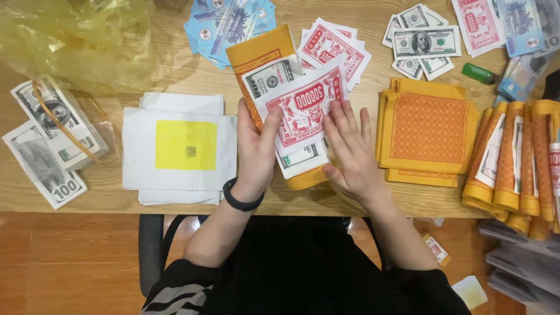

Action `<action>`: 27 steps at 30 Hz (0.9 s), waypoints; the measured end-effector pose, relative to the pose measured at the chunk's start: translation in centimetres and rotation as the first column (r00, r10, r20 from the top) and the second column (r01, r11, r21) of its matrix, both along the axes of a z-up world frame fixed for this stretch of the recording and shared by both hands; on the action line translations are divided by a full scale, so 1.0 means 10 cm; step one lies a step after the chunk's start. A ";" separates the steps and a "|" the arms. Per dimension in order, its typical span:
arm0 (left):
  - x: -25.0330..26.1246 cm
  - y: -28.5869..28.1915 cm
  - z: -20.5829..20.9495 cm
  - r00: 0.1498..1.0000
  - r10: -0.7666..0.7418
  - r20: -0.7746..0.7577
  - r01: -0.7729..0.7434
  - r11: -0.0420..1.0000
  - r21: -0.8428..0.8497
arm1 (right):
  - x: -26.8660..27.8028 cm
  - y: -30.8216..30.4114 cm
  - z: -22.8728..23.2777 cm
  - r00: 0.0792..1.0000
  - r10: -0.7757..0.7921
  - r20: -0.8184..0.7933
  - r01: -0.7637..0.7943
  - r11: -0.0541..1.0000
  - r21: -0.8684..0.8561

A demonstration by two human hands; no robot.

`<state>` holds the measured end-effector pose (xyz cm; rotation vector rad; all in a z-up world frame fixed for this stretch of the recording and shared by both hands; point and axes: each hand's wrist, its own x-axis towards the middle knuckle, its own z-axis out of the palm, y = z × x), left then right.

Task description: Folding and bundling joss paper and fake currency with rubber bands

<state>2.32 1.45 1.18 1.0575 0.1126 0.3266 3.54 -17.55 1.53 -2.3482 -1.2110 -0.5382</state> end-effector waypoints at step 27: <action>-0.01 0.50 -0.05 0.984 -0.175 0.033 0.151 0.919 0.365 | 0.29 -0.18 -0.01 0.702 -0.228 -0.675 0.124 0.972 -0.199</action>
